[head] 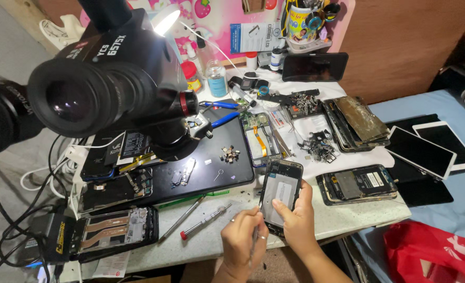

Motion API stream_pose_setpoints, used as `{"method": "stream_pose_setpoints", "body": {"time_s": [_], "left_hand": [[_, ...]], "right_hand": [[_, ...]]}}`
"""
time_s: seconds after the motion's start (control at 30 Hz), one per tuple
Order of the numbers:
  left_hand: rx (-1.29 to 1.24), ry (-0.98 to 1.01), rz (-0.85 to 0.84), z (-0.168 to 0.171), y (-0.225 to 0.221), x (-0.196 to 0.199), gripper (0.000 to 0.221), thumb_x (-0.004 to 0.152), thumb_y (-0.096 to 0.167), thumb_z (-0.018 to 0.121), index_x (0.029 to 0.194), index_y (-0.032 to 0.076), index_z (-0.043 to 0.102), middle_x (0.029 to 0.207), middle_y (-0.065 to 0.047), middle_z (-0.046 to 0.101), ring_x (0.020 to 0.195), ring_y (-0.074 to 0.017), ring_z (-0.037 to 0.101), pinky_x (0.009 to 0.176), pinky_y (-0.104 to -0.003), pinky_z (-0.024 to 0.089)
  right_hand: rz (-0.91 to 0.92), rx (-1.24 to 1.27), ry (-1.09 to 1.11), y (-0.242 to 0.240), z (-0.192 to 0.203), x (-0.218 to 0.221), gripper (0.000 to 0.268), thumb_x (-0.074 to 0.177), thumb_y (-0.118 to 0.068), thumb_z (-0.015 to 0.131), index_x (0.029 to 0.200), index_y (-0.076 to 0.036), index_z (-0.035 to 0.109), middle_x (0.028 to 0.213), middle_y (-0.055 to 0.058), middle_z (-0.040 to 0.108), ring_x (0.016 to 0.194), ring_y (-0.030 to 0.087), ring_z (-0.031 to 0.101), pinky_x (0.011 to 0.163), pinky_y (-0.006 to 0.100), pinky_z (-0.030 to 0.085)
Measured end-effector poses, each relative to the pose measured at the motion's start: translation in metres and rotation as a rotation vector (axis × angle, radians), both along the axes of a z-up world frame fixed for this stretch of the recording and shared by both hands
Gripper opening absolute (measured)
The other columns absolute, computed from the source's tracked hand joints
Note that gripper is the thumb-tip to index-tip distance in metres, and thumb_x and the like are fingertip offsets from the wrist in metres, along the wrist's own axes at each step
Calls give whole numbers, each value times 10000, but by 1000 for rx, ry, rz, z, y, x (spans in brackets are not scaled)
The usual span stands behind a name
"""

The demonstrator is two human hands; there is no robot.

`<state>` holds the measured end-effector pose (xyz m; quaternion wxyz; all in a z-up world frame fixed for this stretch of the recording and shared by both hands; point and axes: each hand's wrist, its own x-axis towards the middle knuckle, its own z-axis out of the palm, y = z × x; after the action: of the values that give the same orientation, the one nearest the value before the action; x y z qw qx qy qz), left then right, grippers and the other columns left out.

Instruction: The person uses a metal spudger to pry and separate the back cover of a disassembled smartphone. They repeatedly work along the edges and corners to loosen the casing, then switch to a small brush to clean dust from the interior. The phone remains open on the workbench throughout.

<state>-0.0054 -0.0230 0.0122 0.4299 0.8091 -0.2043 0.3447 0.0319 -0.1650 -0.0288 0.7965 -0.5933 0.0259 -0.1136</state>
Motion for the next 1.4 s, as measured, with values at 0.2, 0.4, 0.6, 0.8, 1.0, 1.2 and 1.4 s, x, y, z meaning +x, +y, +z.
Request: {"method": "stream_pose_setpoints", "body": {"time_s": [0.2,0.4,0.6,0.8,1.0,1.2,1.4], "left_hand": [[10,19,-11,8,0,2,191,767,-54,743,924,6,652,967,-177,731,804,-354,726,700,-380,592],[-47,64,-34,11,2,-2,227,767,-63,764,961,7,669,1017,-166,730,869,-345,725,744,-373,591],[-190,99,-106,-5,3,-3,219,807,-73,756,995,3,673,1007,-170,707,870,-300,737,757,-342,597],[-353,241,-57,-25,4,1,179,878,-26,743,1054,11,731,897,-118,726,757,-203,713,657,-286,564],[-602,373,-182,-16,7,15,318,876,1,732,1180,-73,671,1017,-101,707,893,-151,665,783,-277,527],[-732,723,-123,7,14,39,171,862,42,747,1012,-41,742,718,-49,710,603,-104,638,530,-251,534],[-973,720,-195,13,14,47,158,867,47,703,1005,-29,693,816,-56,744,684,-128,728,610,-295,643]], "right_hand": [[-1,-21,-14,1,0,1,648,860,36,631,1434,-12,335,1249,156,626,1125,195,645,968,351,521],[12,-7,54,-5,6,-1,537,932,-55,620,1418,-19,396,1206,142,668,1074,172,655,925,318,523],[47,112,58,-12,5,1,471,957,-65,614,1393,-2,447,1195,119,673,1049,148,649,896,302,529],[120,158,81,-15,5,-4,490,922,-31,631,1383,4,468,1184,124,691,1041,164,662,888,309,538],[230,-26,51,-21,1,-13,563,853,5,714,1382,8,520,1187,103,708,1067,131,671,918,279,534],[323,32,167,-28,11,-5,669,833,9,740,1449,-108,508,954,85,777,854,116,691,776,273,541],[222,-83,308,-53,17,5,325,855,-23,736,1180,-38,751,898,52,776,703,117,646,603,301,543]]}}
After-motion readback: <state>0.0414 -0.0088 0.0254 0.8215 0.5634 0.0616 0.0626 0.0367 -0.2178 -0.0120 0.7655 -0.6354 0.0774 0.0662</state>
